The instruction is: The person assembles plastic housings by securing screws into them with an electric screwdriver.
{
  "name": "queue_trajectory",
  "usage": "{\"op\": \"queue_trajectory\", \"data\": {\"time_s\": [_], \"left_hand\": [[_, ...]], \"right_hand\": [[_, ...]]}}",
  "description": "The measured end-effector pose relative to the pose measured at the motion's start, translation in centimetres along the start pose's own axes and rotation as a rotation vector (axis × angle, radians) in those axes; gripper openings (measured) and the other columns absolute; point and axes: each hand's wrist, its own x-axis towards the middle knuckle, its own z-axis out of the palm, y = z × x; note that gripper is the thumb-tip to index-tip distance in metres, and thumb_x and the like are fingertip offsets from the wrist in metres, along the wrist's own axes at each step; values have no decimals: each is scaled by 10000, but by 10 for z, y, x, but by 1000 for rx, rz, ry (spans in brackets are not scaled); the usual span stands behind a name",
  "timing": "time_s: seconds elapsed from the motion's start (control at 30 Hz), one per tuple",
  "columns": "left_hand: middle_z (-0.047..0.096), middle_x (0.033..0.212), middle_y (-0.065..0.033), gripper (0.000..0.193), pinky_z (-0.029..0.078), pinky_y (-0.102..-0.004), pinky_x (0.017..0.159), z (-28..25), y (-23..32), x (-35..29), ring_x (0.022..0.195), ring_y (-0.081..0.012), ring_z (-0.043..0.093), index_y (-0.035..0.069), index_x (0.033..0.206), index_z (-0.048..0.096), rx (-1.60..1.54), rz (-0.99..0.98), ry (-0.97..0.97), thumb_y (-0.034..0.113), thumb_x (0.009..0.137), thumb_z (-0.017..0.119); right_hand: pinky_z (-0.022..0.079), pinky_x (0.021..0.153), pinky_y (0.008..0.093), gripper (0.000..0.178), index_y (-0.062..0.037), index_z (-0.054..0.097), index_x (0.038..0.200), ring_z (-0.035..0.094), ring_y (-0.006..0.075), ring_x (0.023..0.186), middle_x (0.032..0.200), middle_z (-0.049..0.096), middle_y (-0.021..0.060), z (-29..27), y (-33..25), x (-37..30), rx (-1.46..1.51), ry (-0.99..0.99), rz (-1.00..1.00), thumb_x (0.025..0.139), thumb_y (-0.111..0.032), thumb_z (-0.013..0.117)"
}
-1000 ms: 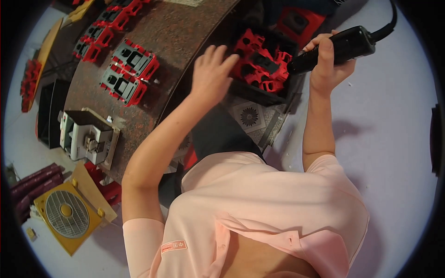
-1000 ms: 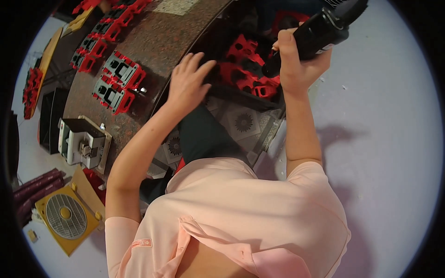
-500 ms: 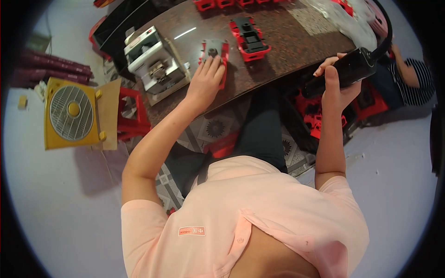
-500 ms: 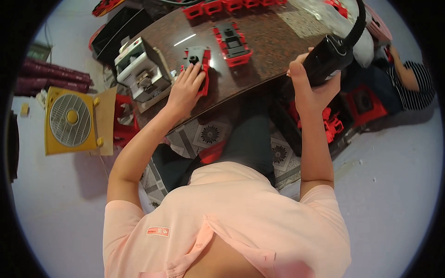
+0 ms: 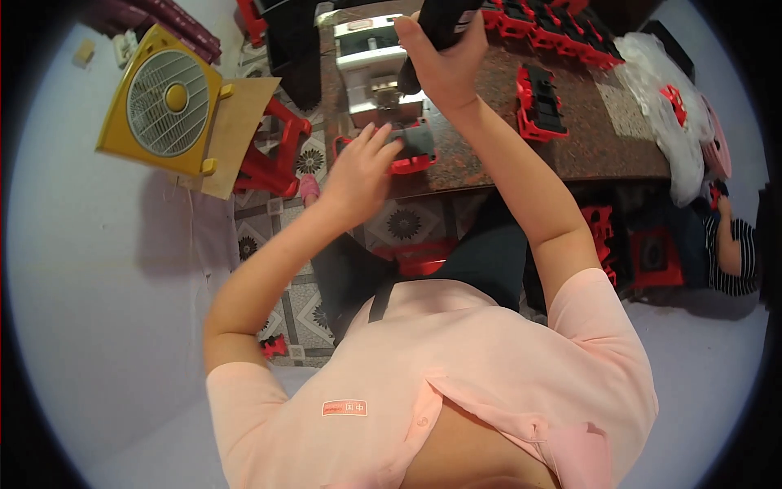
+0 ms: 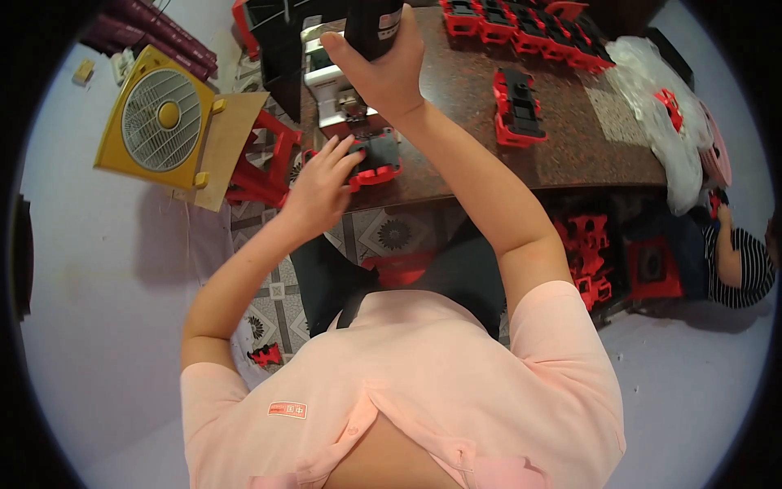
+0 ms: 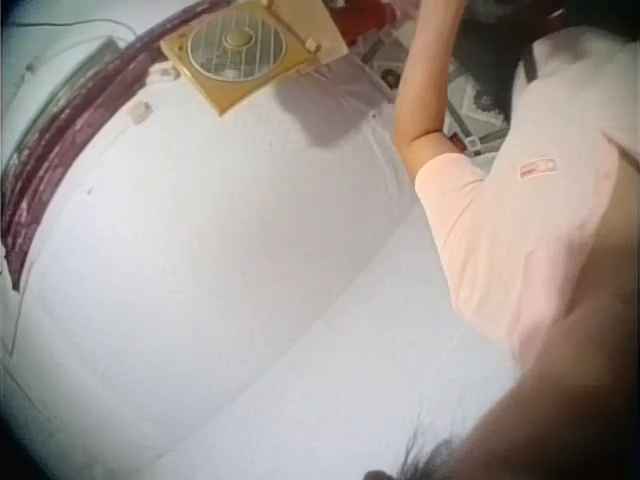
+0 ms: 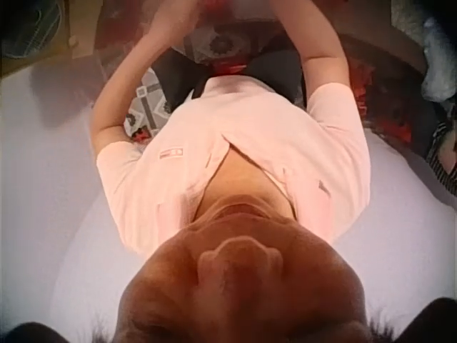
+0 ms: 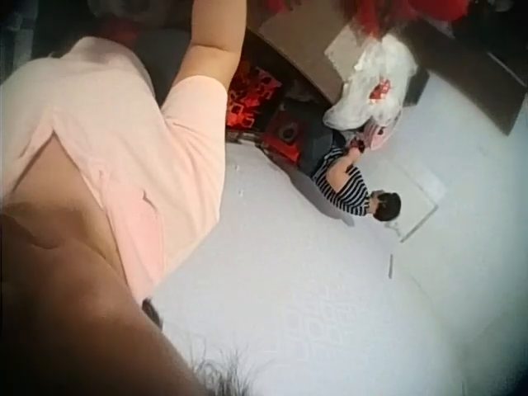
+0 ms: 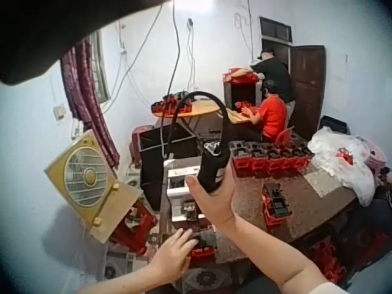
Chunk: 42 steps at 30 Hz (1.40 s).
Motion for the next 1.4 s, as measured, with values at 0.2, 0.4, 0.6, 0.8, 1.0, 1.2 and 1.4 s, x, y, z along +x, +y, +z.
{"op": "queue_trajectory", "data": {"time_s": [0.2, 0.4, 0.6, 0.8, 1.0, 1.2, 1.4], "left_hand": [[459, 1439, -230, 698, 319, -581, 1120, 65, 21, 19, 1313, -485, 416, 140, 1422, 494, 367, -268, 223, 131, 764, 729], [455, 1440, -209, 693, 327, -574, 1100, 56, 17, 11, 1290, -455, 432, 146, 1385, 509, 219, -179, 230, 127, 739, 759], [437, 1465, -156, 785, 324, -575, 1096, 61, 20, 18, 1317, -423, 421, 175, 1388, 492, 63, -152, 278, 243, 694, 851], [462, 1461, -146, 804, 310, -557, 1115, 64, 16, 16, 1324, -407, 433, 182, 1389, 494, 50, -171, 297, 232, 678, 866], [505, 1453, -162, 826, 330, -556, 1110, 72, 10, 15, 1337, -395, 446, 173, 1412, 500, 62, -148, 330, 240, 678, 873], [499, 1444, -169, 794, 323, -580, 1111, 52, 25, 19, 1327, -388, 465, 138, 1382, 538, 34, -182, 249, 247, 671, 873], [605, 1265, -181, 515, 432, -477, 1039, 19, 11, 13, 1206, -371, 564, 38, 1236, 594, -230, -265, 545, 190, 780, 776]], "right_hand": [[494, 633, 270, 433, -42, 532, 965, 584, 80, 704, 797, 632, 1, 29, 64, -28, -66, -2, 141, 795, -251, 872], [473, 624, 250, 415, -51, 529, 946, 562, 64, 701, 792, 610, -21, 34, 66, -33, -11, 7, 206, 802, -244, 867], [507, 535, 243, 253, -24, 531, 975, 623, 98, 598, 751, 620, 22, 30, 74, -20, -179, -143, 99, 899, -105, 758], [413, 465, 248, 185, -60, 551, 857, 486, 67, 505, 622, 543, -2, 58, 32, -5, 172, -177, 268, 967, -153, 667], [473, 508, 254, 175, -41, 550, 898, 572, 91, 554, 674, 590, 21, 73, 32, -23, 501, -268, 127, 937, -118, 702], [441, 601, 216, 371, -45, 538, 1003, 529, 43, 681, 799, 573, -42, 48, 34, -12, 4, -152, 197, 813, -122, 847], [551, 605, 293, 271, 9, 495, 1105, 642, 148, 631, 770, 648, 82, 21, 10, -21, 23, -25, 281, 937, -83, 687]]}}
